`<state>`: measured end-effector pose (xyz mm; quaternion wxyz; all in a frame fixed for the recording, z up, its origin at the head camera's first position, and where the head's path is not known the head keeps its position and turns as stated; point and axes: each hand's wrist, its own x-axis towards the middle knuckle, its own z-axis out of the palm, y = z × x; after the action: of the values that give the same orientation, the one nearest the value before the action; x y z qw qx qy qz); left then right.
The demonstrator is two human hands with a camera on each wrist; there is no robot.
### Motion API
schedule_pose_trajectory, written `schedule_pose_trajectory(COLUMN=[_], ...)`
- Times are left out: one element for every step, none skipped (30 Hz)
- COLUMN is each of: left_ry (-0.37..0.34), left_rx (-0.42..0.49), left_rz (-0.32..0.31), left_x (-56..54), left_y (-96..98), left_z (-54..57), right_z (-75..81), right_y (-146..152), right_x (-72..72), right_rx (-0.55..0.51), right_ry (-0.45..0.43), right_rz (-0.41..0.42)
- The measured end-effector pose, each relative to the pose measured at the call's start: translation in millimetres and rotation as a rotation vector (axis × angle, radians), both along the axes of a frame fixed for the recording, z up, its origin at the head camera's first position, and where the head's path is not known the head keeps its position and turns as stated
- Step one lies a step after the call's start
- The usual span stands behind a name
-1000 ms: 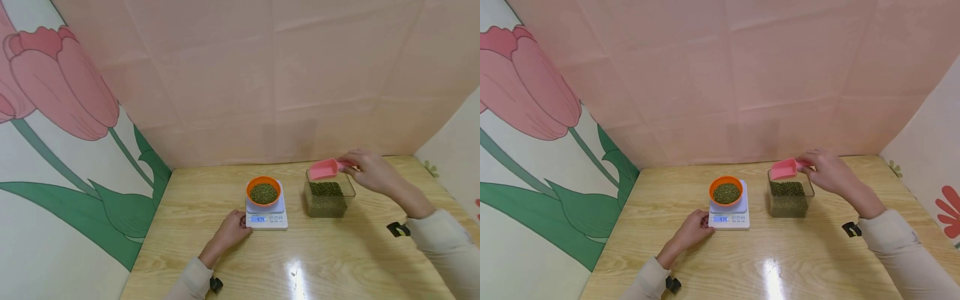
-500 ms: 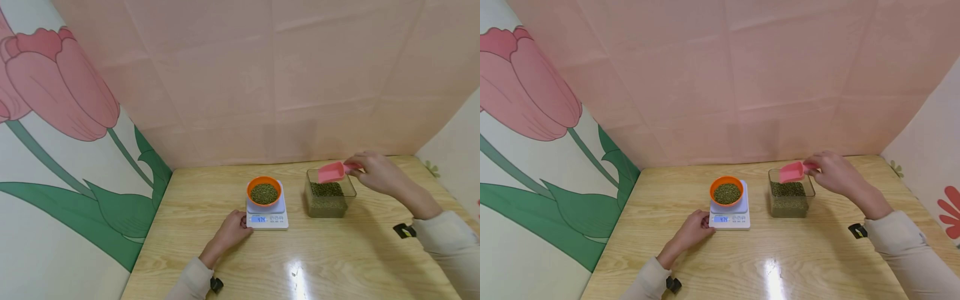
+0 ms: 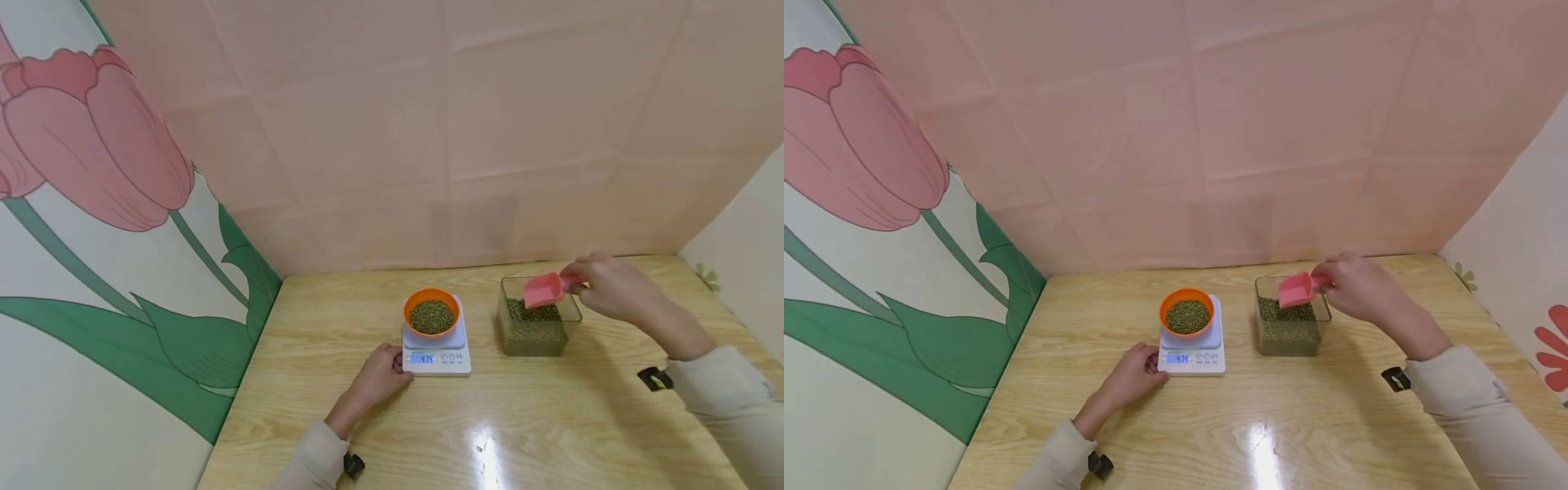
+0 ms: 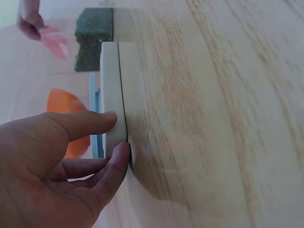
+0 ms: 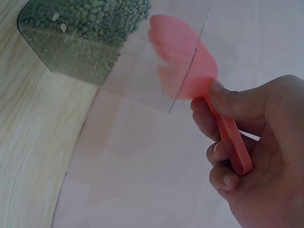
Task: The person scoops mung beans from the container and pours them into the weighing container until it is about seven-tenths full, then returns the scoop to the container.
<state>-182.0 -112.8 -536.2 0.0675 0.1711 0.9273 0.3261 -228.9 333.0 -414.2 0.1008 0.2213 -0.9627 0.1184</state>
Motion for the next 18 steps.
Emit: schedule_pose_trajectory(left_ry=[0.001, 0.001, 0.000, -0.002, -0.001, -0.001, -0.001, 0.000, 0.001, 0.003, 0.004, 0.005, 0.006, 0.006, 0.006, 0.006, 0.004, 0.003], left_rx=[-0.001, 0.000, 0.001, 0.000, 0.001, 0.004, 0.006, 0.008, 0.010, 0.012, 0.014, 0.015, 0.016, 0.018, 0.018, 0.020, 0.021, 0.023], left_rz=[0.000, -0.001, -0.001, 0.001, 0.000, -0.001, -0.001, -0.001, -0.002, -0.002, -0.003, -0.003, -0.004, -0.005, -0.005, -0.005, -0.004, -0.004], left_x=[0.0, -0.2, -0.3, -0.3, -0.2, -0.1, 0.0, 0.1, 0.3, 0.6, 0.7, 0.7, 0.8, 1.0, 1.0, 1.1, 1.1, 1.3], left_y=[-0.2, -0.3, -0.5, -0.5, -0.6, -0.7, -0.8, -0.8, -0.9, -1.0, -1.0, -1.0, -1.1, -1.2, -1.4, -1.5, -1.5, -1.6], left_z=[0.1, 0.0, -0.1, -0.5, -1.0, -1.3, -1.5, -1.5, -1.4, -1.4, -1.4, -1.3, -1.3, -1.3, -1.4, -1.3, -1.3, -1.2], right_z=[-0.8, -1.5, -2.3, -3.4, -4.1, -5.0, -5.6, -6.2, -6.9, -7.5, -7.9, -8.6, -9.1, -9.6, -10.3, -10.9, -11.5, -12.2], right_y=[-1, -3, -4, -5, -6, -7, -8, -9, -10, -11, -12, -12, -13, -14, -14, -15, -16, -17], right_x=[-0.2, -0.3, -0.5, -0.6, -0.5, -0.6, -0.4, -0.1, 0.1, 0.2, 0.3, 0.1, 0.1, -0.1, -0.5, -0.9, -1.3, -1.6], right_rx=[0.001, 0.002, 0.005, 0.006, 0.005, 0.009, 0.009, 0.011, 0.014, 0.018, 0.022, 0.028, 0.032, 0.037, 0.042, 0.046, 0.048, 0.050], right_ry=[0.002, 0.006, 0.008, 0.007, 0.009, 0.007, 0.004, 0.002, -0.002, -0.005, -0.005, -0.006, -0.003, -0.001, 0.001, 0.005, 0.008, 0.011], right_rz=[0.003, 0.007, 0.010, 0.015, 0.020, 0.025, 0.029, 0.032, 0.033, 0.036, 0.039, 0.040, 0.042, 0.044, 0.043, 0.044, 0.045, 0.043])
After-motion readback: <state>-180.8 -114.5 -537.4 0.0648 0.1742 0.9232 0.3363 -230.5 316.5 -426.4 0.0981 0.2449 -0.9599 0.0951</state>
